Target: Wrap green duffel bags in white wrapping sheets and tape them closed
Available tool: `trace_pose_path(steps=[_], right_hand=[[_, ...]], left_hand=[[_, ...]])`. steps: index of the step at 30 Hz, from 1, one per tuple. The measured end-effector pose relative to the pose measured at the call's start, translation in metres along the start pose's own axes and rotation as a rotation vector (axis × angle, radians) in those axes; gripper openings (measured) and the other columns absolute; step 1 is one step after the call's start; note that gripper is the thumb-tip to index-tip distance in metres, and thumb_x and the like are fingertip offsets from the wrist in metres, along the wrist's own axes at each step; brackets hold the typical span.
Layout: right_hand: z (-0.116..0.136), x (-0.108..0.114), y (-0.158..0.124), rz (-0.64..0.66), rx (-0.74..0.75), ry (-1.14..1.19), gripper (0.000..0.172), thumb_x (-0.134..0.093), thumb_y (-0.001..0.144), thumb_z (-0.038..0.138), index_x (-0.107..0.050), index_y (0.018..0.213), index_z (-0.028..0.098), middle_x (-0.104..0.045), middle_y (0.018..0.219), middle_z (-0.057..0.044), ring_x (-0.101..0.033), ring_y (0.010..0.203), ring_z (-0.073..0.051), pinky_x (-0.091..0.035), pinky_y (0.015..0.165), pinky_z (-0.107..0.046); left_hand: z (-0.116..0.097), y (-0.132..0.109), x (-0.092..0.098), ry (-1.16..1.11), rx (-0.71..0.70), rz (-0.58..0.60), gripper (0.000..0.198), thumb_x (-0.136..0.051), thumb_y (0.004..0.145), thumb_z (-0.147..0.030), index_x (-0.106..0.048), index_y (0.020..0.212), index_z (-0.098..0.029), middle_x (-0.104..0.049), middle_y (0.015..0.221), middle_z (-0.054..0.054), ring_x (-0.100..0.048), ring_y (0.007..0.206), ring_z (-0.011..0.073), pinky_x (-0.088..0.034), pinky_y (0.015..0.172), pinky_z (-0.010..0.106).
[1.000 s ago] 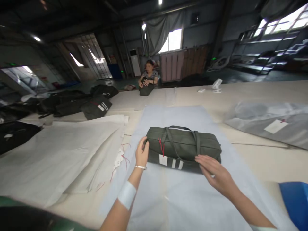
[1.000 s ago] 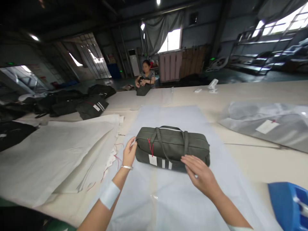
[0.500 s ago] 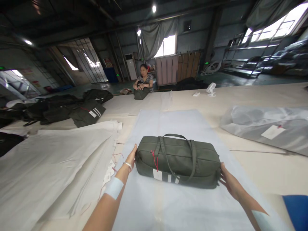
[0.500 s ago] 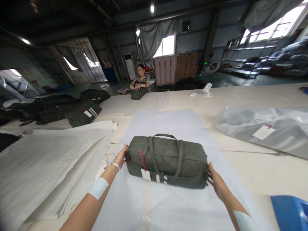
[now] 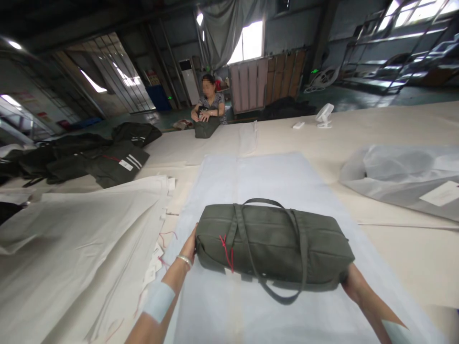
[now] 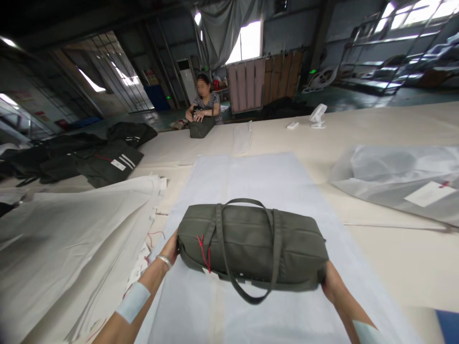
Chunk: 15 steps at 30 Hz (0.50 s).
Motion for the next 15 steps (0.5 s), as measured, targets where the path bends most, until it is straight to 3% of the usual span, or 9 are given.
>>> trace_pose_path(steps=[4,8,11,15], right_hand=[[0.039,-0.013,0.018,-0.009,0.153,0.0,0.043,-0.054,0.078,0.054,-0.067,0.106,0.025,-0.071,0.109,-0.007,-0.064,0.101,-0.027,-0.055,0.084,-0.039],[0.081,-0.028,0.055,0.019,0.215,-0.023,0.041,-0.044,0.088,0.045,-0.064,0.112,0.019,-0.066,0.119,-0.011,-0.062,0.105,-0.024,-0.053,0.082,-0.031],[0.092,-0.035,0.084,0.015,0.174,-0.037,0.039,-0.04,0.09,0.037,-0.061,0.116,0.015,-0.065,0.119,-0.014,-0.064,0.1,-0.022,-0.052,0.079,-0.029],[0.076,-0.037,0.11,-0.009,0.116,-0.068,0.038,-0.044,0.089,0.032,-0.061,0.116,0.012,-0.069,0.107,-0.015,-0.066,0.091,-0.023,-0.052,0.076,-0.029]], left_hand=[[-0.029,0.01,-0.017,-0.099,-0.117,0.039,0.063,-0.044,0.088,-0.067,-0.057,0.131,-0.024,-0.059,0.134,0.004,-0.047,0.132,0.0241,-0.036,0.113,0.041],[-0.052,0.033,-0.041,-0.096,-0.165,0.04,0.065,-0.04,0.089,-0.067,-0.054,0.134,-0.022,-0.056,0.138,0.004,-0.046,0.132,0.025,-0.038,0.11,0.041],[-0.047,0.052,-0.057,-0.048,-0.112,0.029,0.065,-0.035,0.09,-0.068,-0.054,0.133,-0.023,-0.054,0.14,0.005,-0.045,0.133,0.0262,-0.038,0.109,0.047],[-0.024,0.069,-0.067,0.017,-0.066,0.013,0.07,-0.032,0.088,-0.072,-0.055,0.133,-0.024,-0.054,0.14,0.006,-0.042,0.135,0.0251,-0.039,0.109,0.045]])
Point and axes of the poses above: each hand's wrist, its own y-axis towards the middle knuckle, its own x-axis out of the back of the hand, z = x × y, the point moved 1 cm from there along y, towards the middle knuckle
